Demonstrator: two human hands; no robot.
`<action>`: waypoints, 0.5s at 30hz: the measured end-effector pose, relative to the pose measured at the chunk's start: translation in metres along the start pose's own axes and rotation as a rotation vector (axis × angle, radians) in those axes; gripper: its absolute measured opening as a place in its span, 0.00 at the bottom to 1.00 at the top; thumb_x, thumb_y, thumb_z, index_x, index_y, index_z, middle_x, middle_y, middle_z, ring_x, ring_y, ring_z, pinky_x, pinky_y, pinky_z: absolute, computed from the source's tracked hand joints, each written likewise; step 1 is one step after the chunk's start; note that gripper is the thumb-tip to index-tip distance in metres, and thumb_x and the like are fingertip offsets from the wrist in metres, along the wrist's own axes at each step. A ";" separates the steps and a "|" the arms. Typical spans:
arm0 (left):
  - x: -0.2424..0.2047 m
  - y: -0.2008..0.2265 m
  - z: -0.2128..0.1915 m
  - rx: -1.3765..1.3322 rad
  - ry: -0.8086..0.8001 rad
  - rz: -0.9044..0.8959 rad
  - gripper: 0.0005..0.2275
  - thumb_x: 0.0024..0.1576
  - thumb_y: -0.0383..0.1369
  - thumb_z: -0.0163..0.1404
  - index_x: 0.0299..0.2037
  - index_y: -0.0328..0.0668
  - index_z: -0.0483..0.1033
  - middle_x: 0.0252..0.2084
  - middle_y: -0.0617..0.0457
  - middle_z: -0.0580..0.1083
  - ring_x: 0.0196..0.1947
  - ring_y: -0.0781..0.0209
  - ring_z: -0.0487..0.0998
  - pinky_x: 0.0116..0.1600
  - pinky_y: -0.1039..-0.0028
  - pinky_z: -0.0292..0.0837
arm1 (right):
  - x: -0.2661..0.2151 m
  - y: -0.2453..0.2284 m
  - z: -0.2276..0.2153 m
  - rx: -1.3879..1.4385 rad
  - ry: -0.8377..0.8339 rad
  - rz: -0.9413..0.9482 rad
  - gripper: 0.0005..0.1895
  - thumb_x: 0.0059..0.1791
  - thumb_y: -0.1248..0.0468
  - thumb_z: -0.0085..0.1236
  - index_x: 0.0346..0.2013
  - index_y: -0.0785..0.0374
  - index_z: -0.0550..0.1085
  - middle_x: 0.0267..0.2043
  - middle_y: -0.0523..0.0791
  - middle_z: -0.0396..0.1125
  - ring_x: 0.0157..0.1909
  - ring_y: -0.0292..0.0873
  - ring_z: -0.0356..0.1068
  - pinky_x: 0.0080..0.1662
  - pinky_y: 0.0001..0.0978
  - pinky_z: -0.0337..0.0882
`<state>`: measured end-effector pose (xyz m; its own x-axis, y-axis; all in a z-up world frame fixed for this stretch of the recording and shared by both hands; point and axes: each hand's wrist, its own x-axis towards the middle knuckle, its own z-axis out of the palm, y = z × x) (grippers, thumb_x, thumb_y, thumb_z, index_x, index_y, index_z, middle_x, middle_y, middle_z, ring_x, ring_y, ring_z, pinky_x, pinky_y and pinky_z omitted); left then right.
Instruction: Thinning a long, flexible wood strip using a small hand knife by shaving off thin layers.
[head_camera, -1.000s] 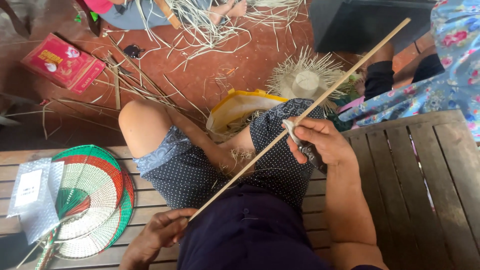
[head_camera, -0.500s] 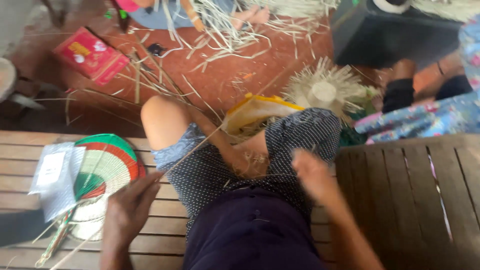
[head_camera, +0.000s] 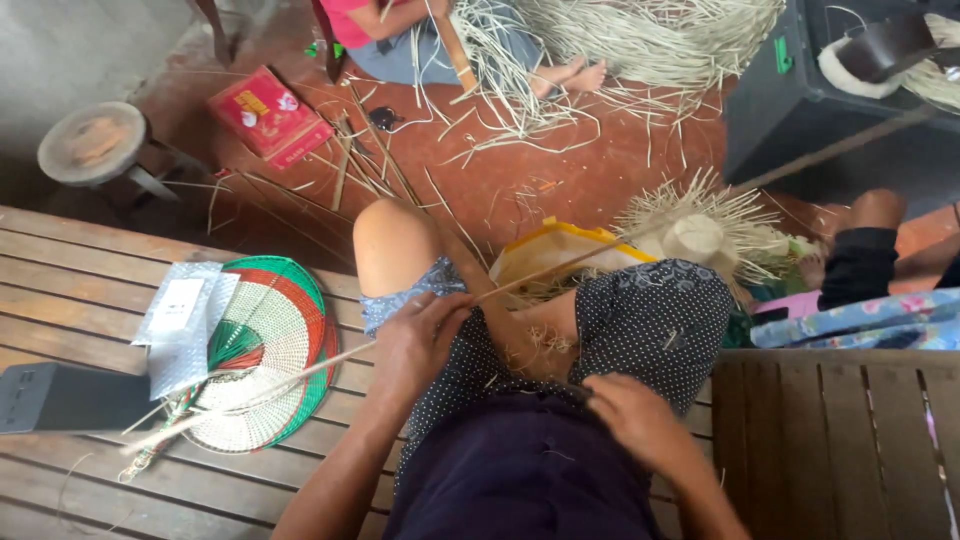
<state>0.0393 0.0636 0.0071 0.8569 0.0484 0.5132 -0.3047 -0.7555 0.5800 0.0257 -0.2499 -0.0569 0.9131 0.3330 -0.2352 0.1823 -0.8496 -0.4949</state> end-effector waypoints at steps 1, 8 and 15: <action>0.001 0.000 0.002 0.027 0.010 0.080 0.08 0.56 0.30 0.56 0.45 0.49 0.83 0.31 0.55 0.75 0.24 0.57 0.74 0.30 0.68 0.69 | -0.002 -0.005 -0.010 0.078 0.228 -0.144 0.17 0.47 0.62 0.57 0.51 0.55 0.76 0.49 0.40 0.75 0.46 0.41 0.75 0.49 0.32 0.73; 0.019 -0.008 0.035 0.009 -0.053 0.469 0.10 0.66 0.40 0.43 0.40 0.57 0.80 0.30 0.57 0.75 0.34 0.54 0.80 0.41 0.69 0.77 | 0.044 -0.057 -0.066 -0.434 0.786 -0.621 0.23 0.56 0.48 0.51 0.61 0.54 0.75 0.51 0.43 0.71 0.55 0.43 0.68 0.64 0.43 0.58; 0.037 -0.038 0.001 0.264 0.292 0.465 0.09 0.62 0.30 0.46 0.48 0.54 0.78 0.45 0.59 0.74 0.50 0.56 0.75 0.55 0.63 0.73 | 0.052 -0.039 -0.052 -0.121 0.583 -0.283 0.13 0.55 0.46 0.54 0.46 0.41 0.81 0.27 0.35 0.73 0.33 0.36 0.75 0.40 0.29 0.73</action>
<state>0.0834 0.0929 0.0037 0.4984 -0.1767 0.8487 -0.4739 -0.8753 0.0961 0.0845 -0.2208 -0.0061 0.8656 0.3028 0.3987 0.4529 -0.8131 -0.3657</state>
